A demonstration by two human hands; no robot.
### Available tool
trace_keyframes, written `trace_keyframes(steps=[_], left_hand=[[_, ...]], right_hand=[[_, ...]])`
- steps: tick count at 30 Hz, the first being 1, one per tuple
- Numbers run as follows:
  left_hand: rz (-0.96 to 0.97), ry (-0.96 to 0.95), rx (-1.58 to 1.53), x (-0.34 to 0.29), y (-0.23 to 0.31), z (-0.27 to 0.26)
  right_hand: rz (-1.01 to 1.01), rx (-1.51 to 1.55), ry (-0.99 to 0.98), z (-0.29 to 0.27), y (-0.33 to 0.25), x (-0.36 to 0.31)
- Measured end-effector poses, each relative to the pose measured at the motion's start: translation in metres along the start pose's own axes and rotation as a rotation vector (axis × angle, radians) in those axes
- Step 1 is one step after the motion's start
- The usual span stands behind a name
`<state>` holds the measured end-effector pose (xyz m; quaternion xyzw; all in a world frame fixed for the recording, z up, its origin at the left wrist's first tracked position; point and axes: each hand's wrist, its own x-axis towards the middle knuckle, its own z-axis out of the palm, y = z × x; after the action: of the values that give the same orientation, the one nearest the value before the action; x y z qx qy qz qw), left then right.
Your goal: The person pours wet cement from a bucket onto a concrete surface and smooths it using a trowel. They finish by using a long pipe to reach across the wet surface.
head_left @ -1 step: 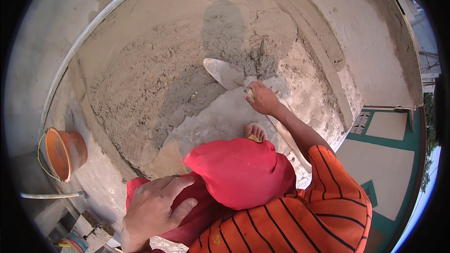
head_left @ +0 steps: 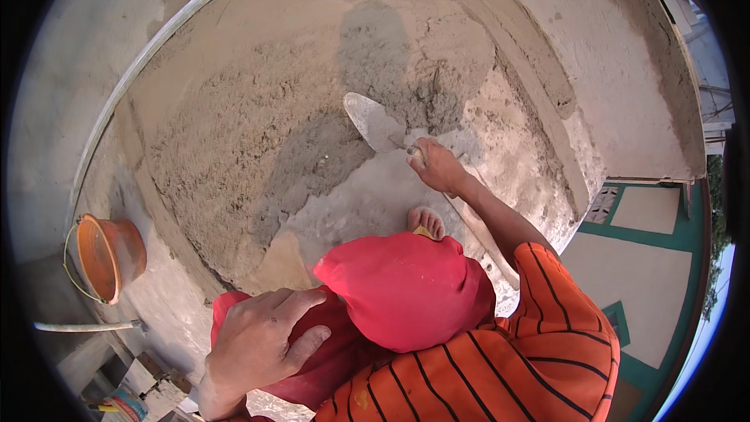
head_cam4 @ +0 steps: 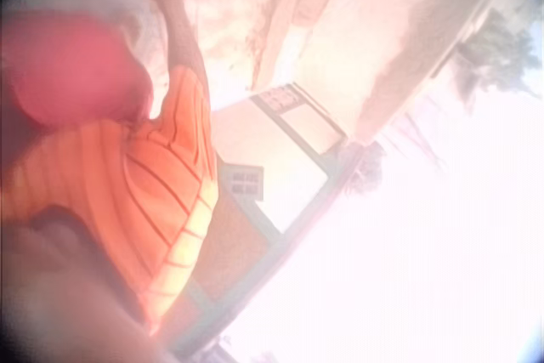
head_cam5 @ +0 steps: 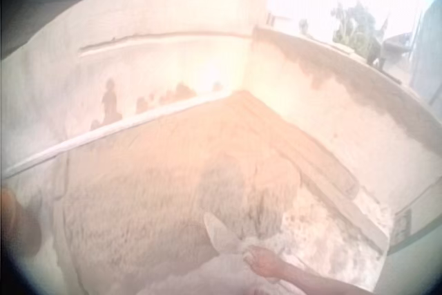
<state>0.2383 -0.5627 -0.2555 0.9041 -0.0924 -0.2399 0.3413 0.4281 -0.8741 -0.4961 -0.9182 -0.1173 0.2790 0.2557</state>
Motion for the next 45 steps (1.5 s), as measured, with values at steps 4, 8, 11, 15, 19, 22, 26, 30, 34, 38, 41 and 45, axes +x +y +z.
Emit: trace_keyframes(steps=[4, 8, 11, 15, 19, 22, 26, 30, 34, 38, 41, 45], left_hand=[[0.079, -0.063, -0.079, 0.038, -0.007, 0.002], [-0.054, -0.130, 0.003, 0.080, -0.020, 0.002], [-0.090, -0.094, 0.145, 0.093, -0.024, 0.004], [-0.034, -0.116, 0.271, 0.101, -0.007, 0.000], [0.037, -0.154, 0.315, 0.104, 0.020, -0.005], [0.062, -0.218, 0.370, 0.114, 0.018, 0.000], [0.000, -0.278, 0.365, 0.131, -0.015, 0.025], [-0.184, -0.332, 0.338, 0.133, -0.031, 0.023], [-0.122, -0.206, 0.227, 0.120, -0.034, 0.016], [-0.109, -0.288, 0.140, 0.112, -0.030, 0.011], [-0.100, -0.263, 0.092, 0.098, -0.033, 0.007], [-0.109, -0.259, 0.110, 0.087, -0.037, 0.008]], right_hand=[[-0.163, 0.350, -0.072, 0.017, 0.046, 0.023], [-0.070, 0.325, 0.045, 0.026, 0.078, 0.043], [0.175, 0.581, 0.075, -0.022, 0.121, 0.036], [0.290, 0.626, 0.275, -0.047, 0.181, 0.014], [0.328, 0.937, 0.284, -0.036, 0.159, 0.026], [0.164, 0.980, 0.037, -0.012, 0.093, 0.053], [0.013, 0.968, -0.305, 0.026, -0.026, 0.108], [0.053, 0.886, -0.221, 0.024, -0.040, 0.148], [0.225, 1.030, 0.095, -0.024, 0.069, 0.134], [0.354, 0.880, 0.401, -0.062, 0.173, 0.094], [0.404, 1.104, 0.463, -0.060, 0.172, 0.091], [0.296, 1.073, 0.266, -0.040, 0.071, 0.103]])
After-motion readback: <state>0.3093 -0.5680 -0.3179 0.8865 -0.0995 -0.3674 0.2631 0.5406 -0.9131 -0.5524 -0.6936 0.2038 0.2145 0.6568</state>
